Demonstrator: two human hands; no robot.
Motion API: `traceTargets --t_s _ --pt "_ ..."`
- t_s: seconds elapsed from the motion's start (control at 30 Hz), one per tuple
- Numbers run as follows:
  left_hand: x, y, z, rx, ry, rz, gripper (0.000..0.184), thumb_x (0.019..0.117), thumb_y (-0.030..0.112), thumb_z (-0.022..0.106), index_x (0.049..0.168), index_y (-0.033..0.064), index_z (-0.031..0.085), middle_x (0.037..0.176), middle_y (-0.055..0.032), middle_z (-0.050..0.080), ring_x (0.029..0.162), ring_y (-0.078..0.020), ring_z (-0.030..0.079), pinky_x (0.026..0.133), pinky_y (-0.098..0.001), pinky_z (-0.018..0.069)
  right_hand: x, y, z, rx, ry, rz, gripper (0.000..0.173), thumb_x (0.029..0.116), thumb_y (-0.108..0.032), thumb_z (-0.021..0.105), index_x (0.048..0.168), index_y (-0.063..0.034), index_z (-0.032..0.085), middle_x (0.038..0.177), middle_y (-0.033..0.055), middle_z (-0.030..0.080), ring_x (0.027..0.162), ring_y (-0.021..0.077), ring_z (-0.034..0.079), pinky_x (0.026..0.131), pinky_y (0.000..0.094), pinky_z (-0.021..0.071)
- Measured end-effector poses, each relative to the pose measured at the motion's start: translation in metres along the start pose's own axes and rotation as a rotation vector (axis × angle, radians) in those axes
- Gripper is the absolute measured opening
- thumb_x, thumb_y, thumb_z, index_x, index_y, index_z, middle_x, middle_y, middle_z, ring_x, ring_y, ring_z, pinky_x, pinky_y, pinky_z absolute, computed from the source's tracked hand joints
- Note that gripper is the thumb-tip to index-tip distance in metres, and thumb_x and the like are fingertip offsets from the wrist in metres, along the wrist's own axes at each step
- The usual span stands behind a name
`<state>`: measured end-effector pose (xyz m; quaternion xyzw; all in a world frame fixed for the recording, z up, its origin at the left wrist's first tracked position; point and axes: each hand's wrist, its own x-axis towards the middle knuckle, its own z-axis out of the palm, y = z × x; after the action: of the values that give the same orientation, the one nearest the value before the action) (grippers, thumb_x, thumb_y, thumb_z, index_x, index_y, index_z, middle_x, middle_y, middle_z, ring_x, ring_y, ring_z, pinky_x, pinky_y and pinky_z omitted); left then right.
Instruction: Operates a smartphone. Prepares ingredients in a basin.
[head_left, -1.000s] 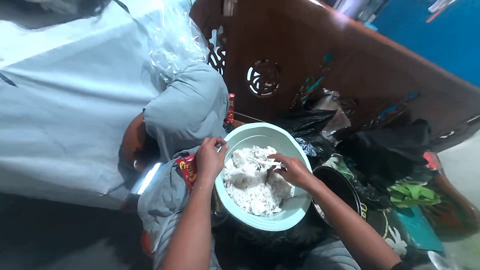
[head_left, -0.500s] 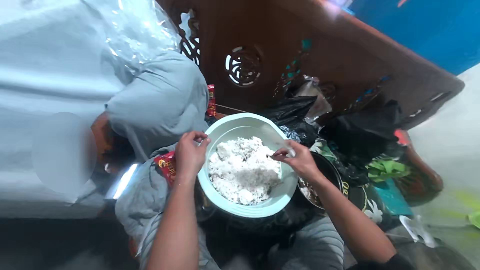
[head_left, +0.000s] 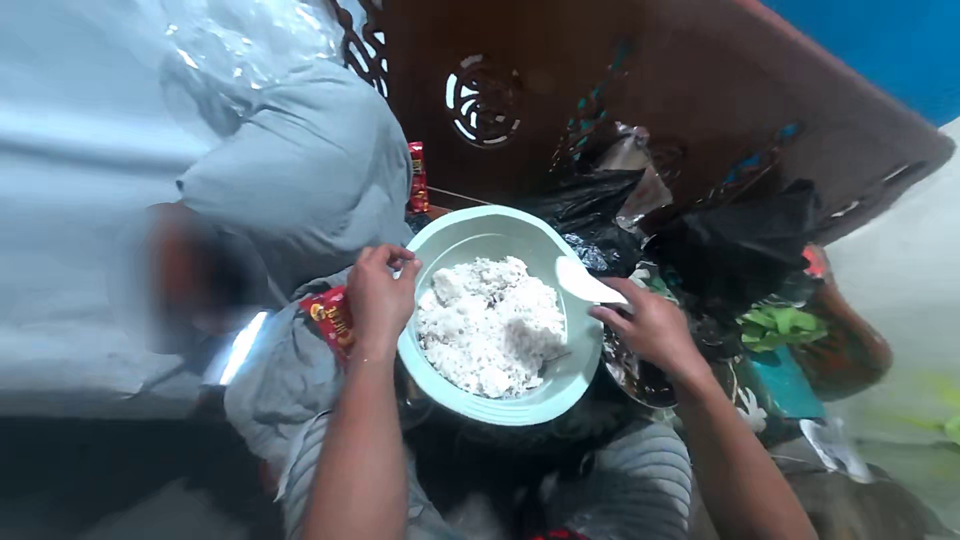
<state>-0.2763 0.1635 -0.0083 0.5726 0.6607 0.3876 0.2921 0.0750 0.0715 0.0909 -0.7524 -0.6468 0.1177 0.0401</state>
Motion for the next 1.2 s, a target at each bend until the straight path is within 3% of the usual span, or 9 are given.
traceTargets --t_s 0.07,0.13,0.27,0.43,0.67,0.9,1.03,1.13,1.2 --pt "0.001 -0.002 0.0 -0.024 0.006 -0.011 0.021 0.0975 0.022 0.072 0.113 0.0084 0.071 0.113 -0.0152 0.066 0.099 -0.0311 0.065 0.086 -0.0541 0.0533 0.032 -0.031 0.019 -0.05 -0.099 -0.159 0.056 0.1016 -0.059 0.054 0.147 -0.0272 0.056 0.127 0.009 0.071 0.116 0.0313 0.068 0.1 0.0649 0.0478" --pt "0.003 -0.003 -0.002 -0.04 0.005 -0.023 0.019 0.098 0.023 0.072 0.112 0.0096 0.071 0.111 -0.0131 0.067 0.093 -0.0284 0.065 0.082 -0.0515 0.0543 0.066 -0.051 0.047 -0.195 -0.059 -0.333 0.038 0.1089 -0.041 0.046 0.138 -0.0266 0.065 0.12 0.0072 0.073 0.111 0.0288 0.068 0.097 0.0612 0.0473" --pt "0.003 -0.003 -0.002 -0.048 -0.008 0.035 0.018 0.0984 0.025 0.071 0.109 0.0104 0.072 0.104 -0.0122 0.067 0.088 -0.0279 0.064 0.077 -0.0511 0.0532 0.106 -0.07 0.082 -0.455 0.301 -0.625 0.018 0.1038 -0.019 0.058 0.116 -0.0154 0.071 0.096 0.0104 0.071 0.091 0.0308 0.068 0.083 0.053 0.0501" --pt "0.004 -0.004 -0.001 -0.032 -0.006 0.042 0.015 0.0969 0.02 0.073 0.109 0.0106 0.073 0.102 -0.0119 0.065 0.085 -0.0277 0.063 0.076 -0.0501 0.053 0.135 -0.062 0.095 -0.475 0.082 -0.88 0.015 0.097 -0.014 0.063 0.108 -0.016 0.073 0.092 0.0067 0.071 0.089 0.0261 0.069 0.094 0.054 0.0484" --pt "0.006 -0.005 0.002 -0.008 -0.01 0.023 0.013 0.0971 0.012 0.071 0.111 0.0115 0.072 0.104 -0.0111 0.065 0.089 -0.0266 0.064 0.079 -0.0487 0.0542 0.143 -0.041 0.078 -0.236 -0.224 -0.719 0.021 0.1035 -0.027 0.059 0.113 -0.0201 0.076 0.104 -0.0007 0.077 0.1 0.0178 0.071 0.107 0.0551 0.0405" --pt "0.005 -0.003 0.002 -0.014 -0.011 0.035 0.014 0.0965 0.011 0.071 0.11 0.0094 0.072 0.105 -0.0123 0.066 0.092 -0.0272 0.065 0.083 -0.0496 0.0537 0.101 -0.016 0.032 0.049 0.037 -0.811 0.016 0.098 -0.019 0.064 0.107 -0.0153 0.077 0.094 -0.003 0.075 0.083 0.0121 0.068 0.098 0.0562 0.0437" --pt "0.006 -0.005 0.002 0.006 -0.016 0.015 0.015 0.097 0.013 0.071 0.111 0.0111 0.073 0.106 -0.0114 0.066 0.094 -0.0265 0.065 0.084 -0.0488 0.0538 0.079 -0.004 0.025 -0.296 0.188 -0.79 0.014 0.0979 -0.02 0.063 0.102 -0.0186 0.077 0.091 -0.0001 0.074 0.086 0.0191 0.069 0.092 0.0552 0.0472" --pt "0.005 -0.004 0.002 0.006 -0.028 0.011 0.016 0.0974 0.014 0.07 0.112 0.0098 0.072 0.109 -0.0123 0.066 0.096 -0.0271 0.064 0.087 -0.0493 0.0528 0.056 -0.008 0.029 -0.335 0.312 -0.607 0.02 0.1025 -0.018 0.057 0.112 -0.0165 0.074 0.098 0.0069 0.073 0.092 0.0271 0.071 0.089 0.0579 0.0475" --pt "0.005 -0.005 0.002 0.011 -0.031 0.007 0.016 0.0976 0.014 0.07 0.113 0.0102 0.072 0.11 -0.0122 0.066 0.097 -0.0268 0.064 0.087 -0.0488 0.0532 0.045 -0.017 0.033 -0.213 0.195 -0.435 0.026 0.1065 -0.024 0.053 0.125 -0.0144 0.069 0.109 0.0117 0.072 0.099 0.032 0.07 0.088 0.0595 0.0513"
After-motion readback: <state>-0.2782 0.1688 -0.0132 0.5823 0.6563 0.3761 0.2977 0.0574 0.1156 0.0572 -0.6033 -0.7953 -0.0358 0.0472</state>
